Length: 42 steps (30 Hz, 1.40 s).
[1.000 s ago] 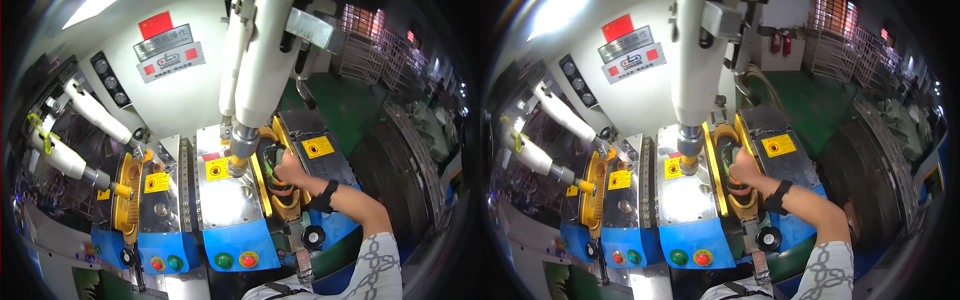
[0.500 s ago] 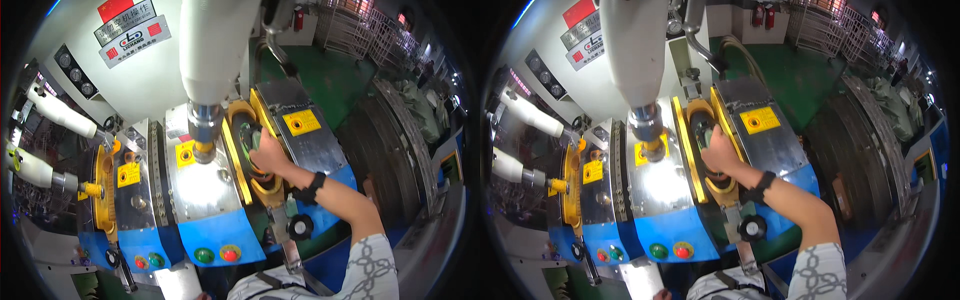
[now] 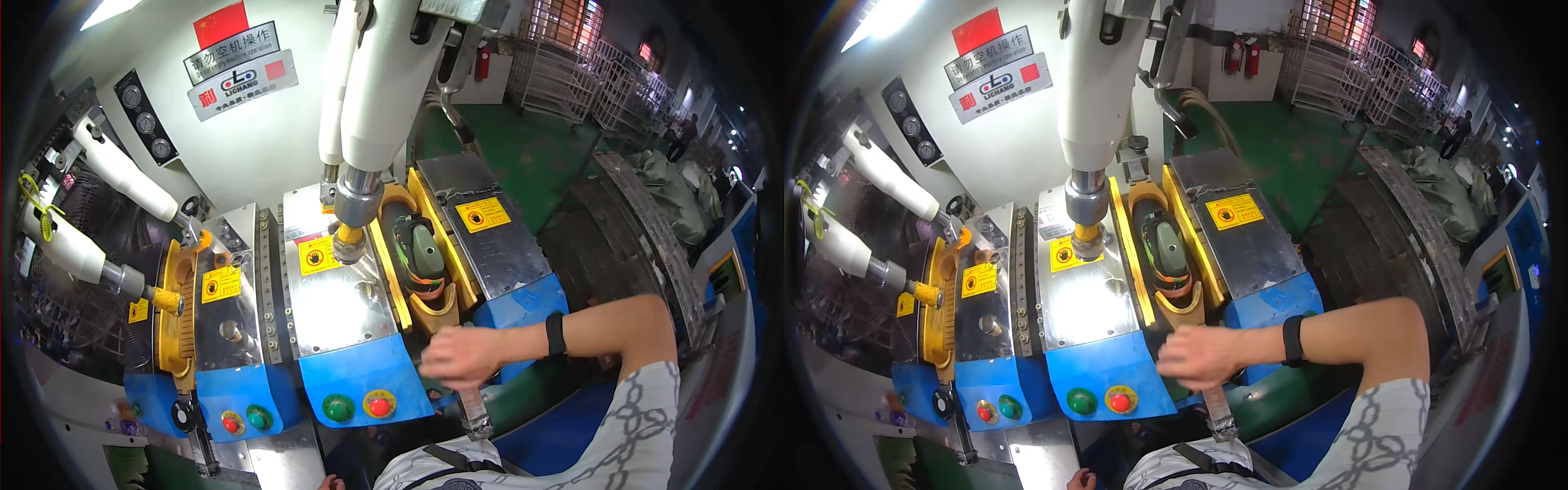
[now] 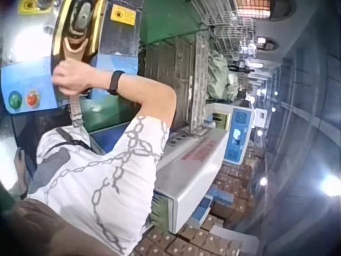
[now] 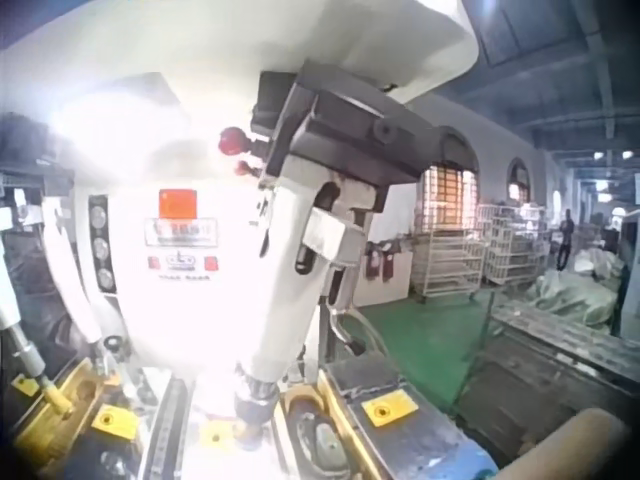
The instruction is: Operating industrial machinery to process and assemble components of athletic shoes in a factory environment.
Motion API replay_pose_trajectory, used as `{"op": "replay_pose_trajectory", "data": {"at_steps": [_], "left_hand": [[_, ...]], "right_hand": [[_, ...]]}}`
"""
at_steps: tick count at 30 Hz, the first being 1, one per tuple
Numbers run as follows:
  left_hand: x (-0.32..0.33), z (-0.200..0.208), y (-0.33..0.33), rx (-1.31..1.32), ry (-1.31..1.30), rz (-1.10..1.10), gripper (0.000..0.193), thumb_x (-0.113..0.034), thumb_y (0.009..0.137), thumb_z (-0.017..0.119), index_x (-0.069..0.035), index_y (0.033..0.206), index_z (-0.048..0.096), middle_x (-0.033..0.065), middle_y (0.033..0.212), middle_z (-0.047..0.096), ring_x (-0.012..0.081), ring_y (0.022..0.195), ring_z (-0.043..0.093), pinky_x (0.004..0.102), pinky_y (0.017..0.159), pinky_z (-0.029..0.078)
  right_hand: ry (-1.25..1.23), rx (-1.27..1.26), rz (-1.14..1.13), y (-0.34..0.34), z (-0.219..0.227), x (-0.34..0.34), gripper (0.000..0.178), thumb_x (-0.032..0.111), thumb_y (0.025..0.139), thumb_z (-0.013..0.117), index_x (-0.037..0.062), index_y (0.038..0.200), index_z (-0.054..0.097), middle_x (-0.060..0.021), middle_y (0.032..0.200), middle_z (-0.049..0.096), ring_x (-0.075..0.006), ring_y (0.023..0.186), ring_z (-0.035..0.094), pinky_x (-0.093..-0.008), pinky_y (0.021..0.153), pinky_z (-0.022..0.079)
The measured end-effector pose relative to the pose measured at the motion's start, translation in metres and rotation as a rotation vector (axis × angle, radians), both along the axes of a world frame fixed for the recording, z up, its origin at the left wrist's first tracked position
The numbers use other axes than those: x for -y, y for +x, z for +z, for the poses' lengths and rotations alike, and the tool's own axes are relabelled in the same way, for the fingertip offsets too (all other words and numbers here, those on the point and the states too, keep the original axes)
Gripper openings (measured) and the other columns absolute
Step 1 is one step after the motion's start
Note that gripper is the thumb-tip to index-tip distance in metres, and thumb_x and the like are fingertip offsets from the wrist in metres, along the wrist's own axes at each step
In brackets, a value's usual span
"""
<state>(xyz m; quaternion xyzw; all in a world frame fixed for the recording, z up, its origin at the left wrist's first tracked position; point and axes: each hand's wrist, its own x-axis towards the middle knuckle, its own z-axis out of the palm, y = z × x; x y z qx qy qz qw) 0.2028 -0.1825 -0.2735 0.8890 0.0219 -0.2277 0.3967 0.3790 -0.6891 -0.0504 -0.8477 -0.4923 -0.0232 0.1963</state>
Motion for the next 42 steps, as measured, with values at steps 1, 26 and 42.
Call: {"op": "replay_pose_trajectory", "data": {"at_steps": [1,26,42], "left_hand": [[0.001,-0.004,-0.004,-0.007,0.000,-0.007,0.042,-0.030,0.094,0.058,0.003,0.120,0.058,0.0243,0.106,0.066,0.0338,0.101,0.064,0.0396,0.088,0.050],[-0.022,0.001,0.012,-0.007,-0.212,0.085,0.030,-0.015,0.094,0.056,0.004,0.117,0.060,0.0197,0.107,0.067,0.0251,0.100,0.064,0.0340,0.087,0.049],[0.028,0.015,0.034,0.063,-0.198,0.152,0.028,-0.014,0.089,0.062,0.003,0.111,0.061,0.0174,0.102,0.070,0.0187,0.095,0.068,0.0320,0.083,0.053]], "right_hand": [[0.005,-0.077,0.132,-0.004,-0.005,0.000,0.035,0.023,0.076,0.064,0.0044,0.104,0.054,-0.0093,0.094,0.052,-0.0248,0.084,0.051,-0.0382,0.073,0.042],[0.026,-0.152,-0.231,-0.025,-0.001,-0.025,0.035,0.028,0.082,0.064,0.0018,0.104,0.057,-0.0143,0.094,0.058,-0.0316,0.090,0.056,-0.0407,0.081,0.045],[0.263,-0.215,-1.031,-0.023,0.000,-0.072,0.018,0.015,0.083,0.060,0.0024,0.097,0.062,-0.0141,0.095,0.064,-0.0312,0.092,0.061,-0.0394,0.079,0.049]]}}
